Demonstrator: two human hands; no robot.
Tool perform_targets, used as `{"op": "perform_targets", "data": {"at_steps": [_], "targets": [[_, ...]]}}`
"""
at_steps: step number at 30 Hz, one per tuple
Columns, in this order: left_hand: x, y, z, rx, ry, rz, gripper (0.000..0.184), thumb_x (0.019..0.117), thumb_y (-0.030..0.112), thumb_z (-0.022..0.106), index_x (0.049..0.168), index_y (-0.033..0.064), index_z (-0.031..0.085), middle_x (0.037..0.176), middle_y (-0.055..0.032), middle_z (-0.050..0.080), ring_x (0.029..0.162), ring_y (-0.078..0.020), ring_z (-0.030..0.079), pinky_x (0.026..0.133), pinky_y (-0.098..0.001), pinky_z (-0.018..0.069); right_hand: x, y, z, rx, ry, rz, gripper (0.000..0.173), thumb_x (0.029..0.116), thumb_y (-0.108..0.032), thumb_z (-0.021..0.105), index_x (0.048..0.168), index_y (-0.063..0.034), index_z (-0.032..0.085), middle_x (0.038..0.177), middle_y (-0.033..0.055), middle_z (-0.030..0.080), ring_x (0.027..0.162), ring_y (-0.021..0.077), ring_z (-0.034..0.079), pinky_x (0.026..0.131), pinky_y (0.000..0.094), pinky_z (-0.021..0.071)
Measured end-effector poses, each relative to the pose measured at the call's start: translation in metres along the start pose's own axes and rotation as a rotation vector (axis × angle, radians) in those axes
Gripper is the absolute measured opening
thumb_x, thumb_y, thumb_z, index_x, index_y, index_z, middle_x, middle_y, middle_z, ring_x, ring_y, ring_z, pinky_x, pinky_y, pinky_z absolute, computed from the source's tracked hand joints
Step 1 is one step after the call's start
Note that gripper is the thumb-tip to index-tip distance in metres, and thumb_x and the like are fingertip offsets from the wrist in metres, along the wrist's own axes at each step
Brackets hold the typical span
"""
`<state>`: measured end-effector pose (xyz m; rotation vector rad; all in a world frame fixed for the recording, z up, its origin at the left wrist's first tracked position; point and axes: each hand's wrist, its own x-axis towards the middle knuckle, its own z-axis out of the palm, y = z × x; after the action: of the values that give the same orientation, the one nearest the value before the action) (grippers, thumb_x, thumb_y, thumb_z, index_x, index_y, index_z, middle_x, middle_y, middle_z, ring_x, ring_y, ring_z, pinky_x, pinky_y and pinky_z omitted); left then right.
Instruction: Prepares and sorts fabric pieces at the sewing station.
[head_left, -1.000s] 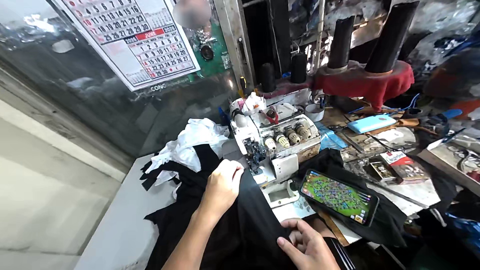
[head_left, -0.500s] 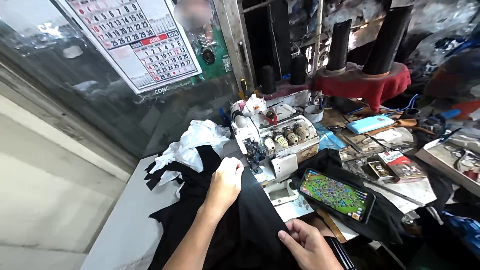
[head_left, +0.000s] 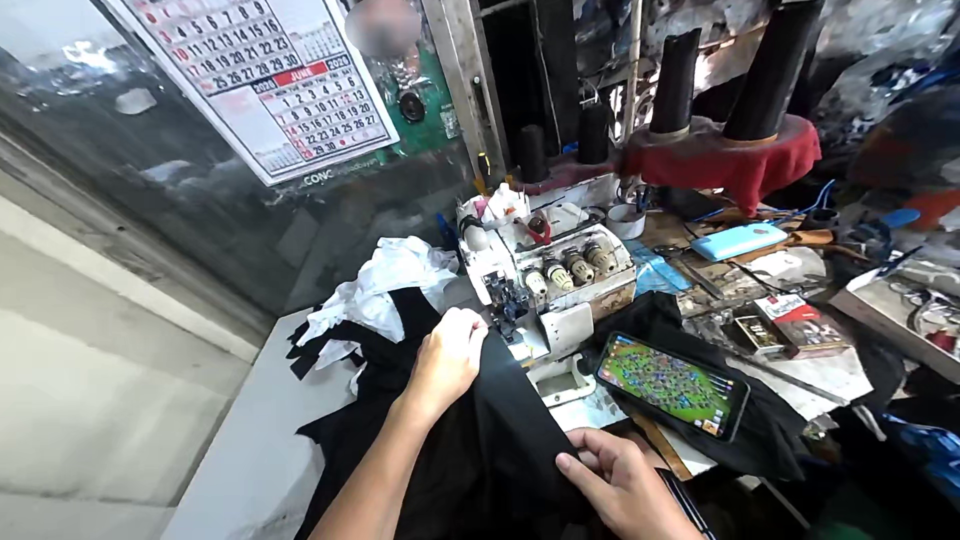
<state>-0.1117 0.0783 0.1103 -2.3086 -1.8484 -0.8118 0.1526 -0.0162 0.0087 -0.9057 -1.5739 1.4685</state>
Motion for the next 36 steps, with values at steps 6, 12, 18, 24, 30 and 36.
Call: {"op": "perform_targets", "data": {"at_steps": [6,12,18,24,30,36], "targets": [[0.021,0.001,-0.013,0.013,-0.137,-0.105,0.015,0.1025,0.023,0.06,0.099,0.0125,0.07,0.091,-0.0035,0.067,0.082,-0.0191,0.067,0.072,-0.0467,0.0583,0.007,-0.005,-0.007,0.06,-0.018,-0.02,0.017,0.1022,-0.02,0.065,0.108,-0.006,0.071,0.081,0.0051,0.073,0.066,0.0157,0.069,0.061,0.0342,0.0598],[0.033,0.015,0.01,0.122,0.105,-0.143,0.014,0.0956,0.013,0.063,0.096,0.0008,0.069,0.096,-0.0169,0.067,0.087,-0.0338,0.068,0.074,-0.0549,0.057,0.028,-0.022,0.003,0.086,0.124,0.035,0.016,0.1025,-0.021,0.063,0.106,-0.0066,0.069,0.084,0.0034,0.072,0.073,0.0129,0.069,0.066,0.0301,0.0574],[-0.047,0.035,0.01,0.097,0.203,-0.004,0.028,0.1016,0.039,0.057,0.117,0.0242,0.075,0.12,0.0041,0.069,0.118,-0.0178,0.061,0.099,-0.0502,0.0476,0.017,0.004,0.003,0.187,-0.041,-0.035,0.014,0.1021,-0.015,0.065,0.108,-0.0026,0.067,0.087,0.0086,0.074,0.075,0.0196,0.072,0.069,0.0369,0.0621],[-0.061,0.043,0.028,0.077,0.17,-0.047,0.029,0.1023,0.041,0.053,0.12,0.0368,0.075,0.135,0.0033,0.063,0.128,-0.0209,0.055,0.103,-0.0539,0.0429,0.028,-0.004,0.005,0.211,-0.037,-0.04,0.013,0.1021,-0.014,0.064,0.106,-0.0018,0.067,0.085,0.0095,0.071,0.074,0.0193,0.069,0.067,0.0358,0.0602],[-0.078,-0.012,-0.043,-0.1,0.092,-0.077,0.027,0.1018,0.039,0.057,0.116,0.0282,0.076,0.133,0.0057,0.066,0.128,-0.0168,0.058,0.108,-0.0531,0.0457,0.038,-0.045,0.02,0.245,0.051,0.071,0.016,0.0975,-0.005,0.065,0.112,0.0005,0.064,0.094,0.0052,0.074,0.083,0.0122,0.072,0.075,0.0297,0.0604],[-0.211,-0.102,-0.019,0.045,-0.089,-0.368,0.04,0.0964,0.045,0.067,0.123,0.016,0.072,0.141,-0.0151,0.059,0.136,-0.0346,0.051,0.111,-0.0605,0.0411,-0.012,0.045,0.011,0.112,-0.214,0.06,0.023,0.0985,-0.02,0.07,0.116,-0.0057,0.071,0.103,0.0051,0.076,0.093,0.0177,0.074,0.085,0.0434,0.0632]]}}
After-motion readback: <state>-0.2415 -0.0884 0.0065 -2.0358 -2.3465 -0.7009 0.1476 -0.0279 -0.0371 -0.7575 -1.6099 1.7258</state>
